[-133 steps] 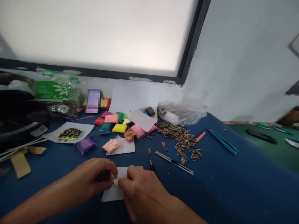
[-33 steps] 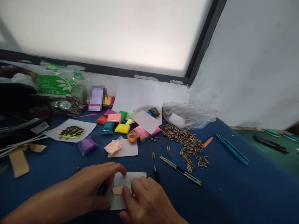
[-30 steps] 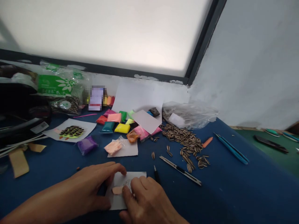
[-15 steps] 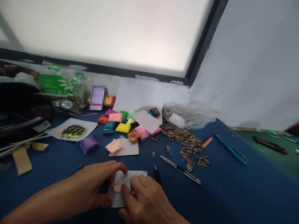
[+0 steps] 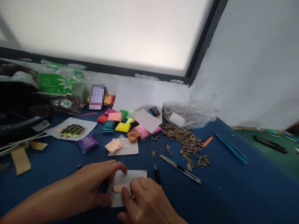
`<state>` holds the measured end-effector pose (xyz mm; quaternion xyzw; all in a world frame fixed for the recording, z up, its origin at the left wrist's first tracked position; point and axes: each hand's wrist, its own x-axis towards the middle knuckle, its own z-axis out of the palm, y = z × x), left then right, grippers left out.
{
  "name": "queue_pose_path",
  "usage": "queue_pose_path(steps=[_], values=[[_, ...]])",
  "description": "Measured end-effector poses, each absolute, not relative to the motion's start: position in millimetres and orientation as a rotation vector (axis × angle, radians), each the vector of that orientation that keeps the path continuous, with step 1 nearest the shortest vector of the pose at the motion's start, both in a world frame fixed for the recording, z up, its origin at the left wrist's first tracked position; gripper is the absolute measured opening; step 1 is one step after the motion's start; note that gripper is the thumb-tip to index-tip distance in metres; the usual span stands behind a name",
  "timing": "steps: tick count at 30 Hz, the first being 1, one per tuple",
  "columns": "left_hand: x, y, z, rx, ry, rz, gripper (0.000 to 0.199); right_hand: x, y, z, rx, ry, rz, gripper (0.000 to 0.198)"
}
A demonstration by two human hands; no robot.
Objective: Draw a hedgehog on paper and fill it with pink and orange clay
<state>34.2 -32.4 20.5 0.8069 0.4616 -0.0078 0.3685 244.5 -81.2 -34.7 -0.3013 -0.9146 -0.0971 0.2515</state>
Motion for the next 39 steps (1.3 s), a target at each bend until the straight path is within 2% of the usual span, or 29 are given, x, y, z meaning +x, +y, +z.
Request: queue_pose_path(steps=[8, 19, 28, 32, 35, 39], values=[[34.4, -33.1, 24.1, 2.053, 1.19, -0.022, 0.047, 246.0, -84.8, -36.4, -0.8, -2.539, -0.246, 0.046], [32.9, -32.4, 17.6, 2.06, 1.174, 0.004, 0.05, 238.9, -82.5, -36.8, -0.807, -2.516, -0.235, 0.059], [32.5, -31.8, 18.6, 2.075, 1.149, 0.033, 0.046, 244.8, -81.9, -36.9, -0.782, -2.5, -0.186, 0.043], [29.8, -32.2, 11.3, 2.074, 1.169, 0.037, 0.044, 239.2, -81.3, -37.2, -0.822, -2.491, -0.252, 0.051], [26.0, -32.4, 3.9, 2.086, 1.204, 0.065, 0.037, 235.1, -82.0, -40.2, -0.829, -2.508, -0.261, 0.061], [26.7, -32.8, 3.9, 2.129, 1.214, 0.063, 0.02, 234.9, -82.7, -44.9, -0.849, -2.558, -0.256, 0.056]])
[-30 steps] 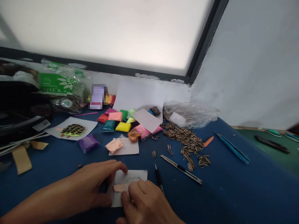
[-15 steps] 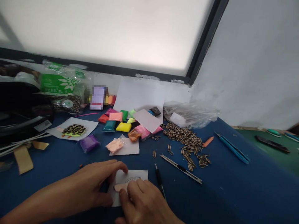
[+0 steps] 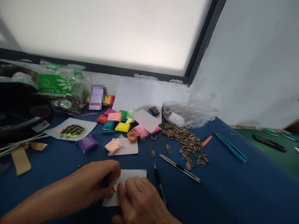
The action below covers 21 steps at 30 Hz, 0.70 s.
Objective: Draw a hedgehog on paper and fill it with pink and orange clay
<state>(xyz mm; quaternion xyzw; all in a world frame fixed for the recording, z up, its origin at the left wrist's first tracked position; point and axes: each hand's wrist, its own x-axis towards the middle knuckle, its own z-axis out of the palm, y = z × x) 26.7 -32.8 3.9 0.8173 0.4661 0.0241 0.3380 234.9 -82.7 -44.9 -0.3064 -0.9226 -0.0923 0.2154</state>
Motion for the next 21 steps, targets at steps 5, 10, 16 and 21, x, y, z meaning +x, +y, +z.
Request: queue_pose_path(steps=[5, 10, 16, 21], values=[[33.3, -34.4, 5.9, 2.195, 1.22, 0.083, 0.012, 235.9, -82.8, -48.9, -0.839, -2.569, -0.243, 0.058], [38.2, -35.7, 5.1, 2.248, 1.264, 0.106, 0.01, 233.3, -83.1, -48.9, -0.842, -2.534, -0.279, 0.06], [42.9, -35.1, 4.4, 2.262, 1.261, 0.093, 0.013, 230.6, -83.2, -46.0, -0.854, -2.487, -0.267, 0.066], [43.6, -34.9, 0.3, 2.27, 1.285, 0.1, 0.015, 231.6, -84.4, -45.1, -0.879, -2.562, -0.285, 0.044]])
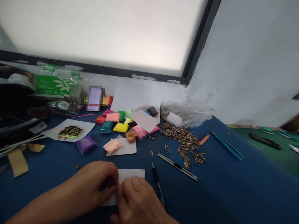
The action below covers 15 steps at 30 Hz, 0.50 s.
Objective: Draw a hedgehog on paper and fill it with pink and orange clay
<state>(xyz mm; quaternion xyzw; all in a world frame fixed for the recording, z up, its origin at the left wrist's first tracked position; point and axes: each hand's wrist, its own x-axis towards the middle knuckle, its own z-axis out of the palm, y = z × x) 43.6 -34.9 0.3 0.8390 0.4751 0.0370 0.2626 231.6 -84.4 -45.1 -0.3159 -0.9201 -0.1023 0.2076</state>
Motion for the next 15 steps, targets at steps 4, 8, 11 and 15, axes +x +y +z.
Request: queue_pose_path(steps=[4, 8, 11, 15], values=[[47.0, -36.2, 1.2, 2.272, 1.329, 0.032, 0.013, 232.2, -84.8, -47.0, -0.86, -2.546, -0.305, 0.044], [46.4, -35.5, 1.2, 2.293, 1.367, 0.011, 0.01, 232.3, -83.8, -47.6, -0.85, -2.545, -0.321, 0.037], [37.5, -31.8, 0.9, 2.315, 1.37, 0.046, 0.01, 232.3, -83.3, -47.2, -0.832, -2.533, -0.356, 0.036], [22.6, -26.6, 3.3, 2.202, 1.332, 0.258, 0.013, 232.5, -84.0, -45.6, -0.838, -2.503, -0.36, 0.033]])
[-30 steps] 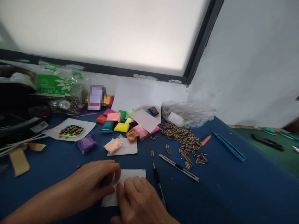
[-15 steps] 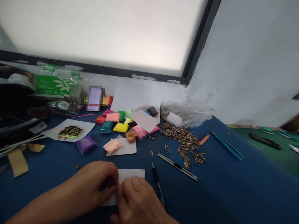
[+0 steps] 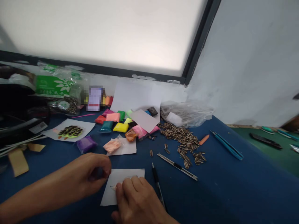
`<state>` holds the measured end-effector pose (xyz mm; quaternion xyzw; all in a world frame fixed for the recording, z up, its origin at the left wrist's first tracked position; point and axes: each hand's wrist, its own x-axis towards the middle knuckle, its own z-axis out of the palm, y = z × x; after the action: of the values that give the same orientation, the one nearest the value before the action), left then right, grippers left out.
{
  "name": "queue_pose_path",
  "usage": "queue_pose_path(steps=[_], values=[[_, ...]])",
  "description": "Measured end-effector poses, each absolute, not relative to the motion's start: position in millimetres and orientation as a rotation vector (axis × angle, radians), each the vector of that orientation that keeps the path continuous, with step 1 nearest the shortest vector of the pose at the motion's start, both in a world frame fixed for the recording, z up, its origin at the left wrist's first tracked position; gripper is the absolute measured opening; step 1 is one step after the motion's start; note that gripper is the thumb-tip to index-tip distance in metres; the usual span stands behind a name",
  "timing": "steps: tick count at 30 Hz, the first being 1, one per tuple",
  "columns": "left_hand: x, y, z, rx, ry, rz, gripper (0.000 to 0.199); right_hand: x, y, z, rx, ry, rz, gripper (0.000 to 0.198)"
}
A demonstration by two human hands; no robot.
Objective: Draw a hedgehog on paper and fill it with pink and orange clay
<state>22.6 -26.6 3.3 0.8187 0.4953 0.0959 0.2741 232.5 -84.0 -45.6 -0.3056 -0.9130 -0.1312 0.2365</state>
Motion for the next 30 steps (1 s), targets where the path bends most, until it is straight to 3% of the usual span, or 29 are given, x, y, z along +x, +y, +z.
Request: queue_pose_path(steps=[7, 11, 15, 30], values=[[21.3, -21.5, -0.6, 1.992, 1.209, 0.348, 0.006, 233.5, -84.6, -38.8, -0.868, -2.453, -0.341, 0.036], [27.7, -19.5, -4.1, 1.859, 1.211, 0.332, 0.026, 234.4, -82.9, -33.7, -0.871, -2.423, -0.35, 0.039], [34.8, -20.1, -4.4, 1.77, 1.142, 0.294, 0.031, 235.7, -81.8, -30.6, -0.884, -2.396, -0.362, 0.038], [42.1, -28.6, -13.5, 2.181, 1.167, 0.259, 0.018, 238.6, -82.1, -27.7, -0.824, -2.382, -0.367, 0.04]])
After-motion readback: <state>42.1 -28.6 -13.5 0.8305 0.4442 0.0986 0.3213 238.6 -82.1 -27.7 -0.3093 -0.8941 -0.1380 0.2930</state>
